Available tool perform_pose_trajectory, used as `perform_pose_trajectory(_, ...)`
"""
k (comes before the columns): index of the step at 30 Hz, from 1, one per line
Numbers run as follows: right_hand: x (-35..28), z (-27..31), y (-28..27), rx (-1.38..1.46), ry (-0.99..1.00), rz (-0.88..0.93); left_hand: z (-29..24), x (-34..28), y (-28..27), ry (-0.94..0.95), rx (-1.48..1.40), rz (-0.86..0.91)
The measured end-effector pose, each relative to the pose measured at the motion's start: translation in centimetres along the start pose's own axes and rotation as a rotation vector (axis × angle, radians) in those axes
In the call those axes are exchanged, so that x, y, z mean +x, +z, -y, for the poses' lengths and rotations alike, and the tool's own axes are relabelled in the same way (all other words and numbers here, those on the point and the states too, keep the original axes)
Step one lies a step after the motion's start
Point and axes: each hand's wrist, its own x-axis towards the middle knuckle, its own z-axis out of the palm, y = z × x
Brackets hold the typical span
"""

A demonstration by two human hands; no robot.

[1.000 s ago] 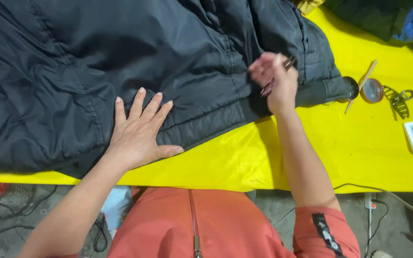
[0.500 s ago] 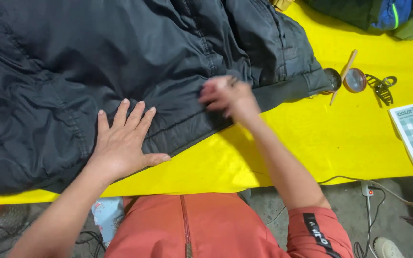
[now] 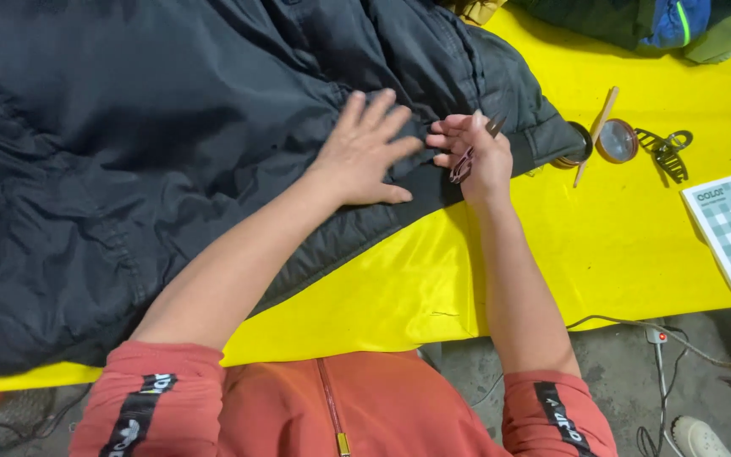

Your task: Altering a jacket by marking the waistband, carefully removing stitches with a seam ripper, and applying heat with a hair dryer.

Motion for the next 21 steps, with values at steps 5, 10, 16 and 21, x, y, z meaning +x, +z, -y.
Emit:
perform_pose_trajectory(5, 0.3, 0.6, -0.5, -0.05, 0.061, 0.037, 1.2, -1.2, -1.1, -0.192, 0.04, 0.113)
perform_pose_trajectory(10, -0.7, 0.1, -0.5, -0.421, -0.092, 0.048, 1.2, -0.9, -0.6, -0.19, 0.049, 0.142)
perform_pose_trajectory(16, -0.1, -0.3, -0.8, -0.793, -0.296, 0.047, 1.5, -1.0, 0.0, -0.181, 0.057, 0.125)
perform_pose_trajectory(21, -1.4, 4.0, -3.4, -0.762, -0.197, -0.078, 1.4, -0.7, 0.4, -0.192, 0.043, 0.129)
